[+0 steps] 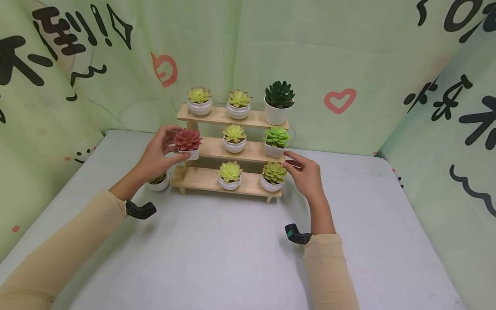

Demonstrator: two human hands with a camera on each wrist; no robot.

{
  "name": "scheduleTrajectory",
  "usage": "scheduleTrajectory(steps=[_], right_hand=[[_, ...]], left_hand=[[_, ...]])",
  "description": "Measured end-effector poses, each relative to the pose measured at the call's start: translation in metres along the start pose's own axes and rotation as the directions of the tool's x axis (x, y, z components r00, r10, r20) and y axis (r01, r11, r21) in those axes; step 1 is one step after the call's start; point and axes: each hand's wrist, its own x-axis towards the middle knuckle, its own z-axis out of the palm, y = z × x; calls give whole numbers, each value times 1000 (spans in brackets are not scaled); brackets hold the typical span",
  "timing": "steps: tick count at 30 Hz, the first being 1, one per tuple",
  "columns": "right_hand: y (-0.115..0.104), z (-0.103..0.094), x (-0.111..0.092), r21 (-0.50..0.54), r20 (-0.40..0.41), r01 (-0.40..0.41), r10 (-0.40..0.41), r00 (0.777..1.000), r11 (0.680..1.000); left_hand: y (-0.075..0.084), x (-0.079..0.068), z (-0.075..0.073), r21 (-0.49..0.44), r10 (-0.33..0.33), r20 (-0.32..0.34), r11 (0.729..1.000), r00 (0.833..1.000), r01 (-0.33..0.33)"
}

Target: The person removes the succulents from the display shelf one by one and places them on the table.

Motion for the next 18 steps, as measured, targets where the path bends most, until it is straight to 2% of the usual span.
scheduleTrajectory(steps=[8, 18], right_hand=[[-1, 0, 0, -4, 1, -10, 10, 1000, 1000], [-1, 0, 0, -3, 0, -16, 16, 1000, 1000]], left_hand=[[7, -20, -3, 29, -50, 70, 998, 996, 48], [5, -39, 1, 78, -59, 200, 996, 978, 44]])
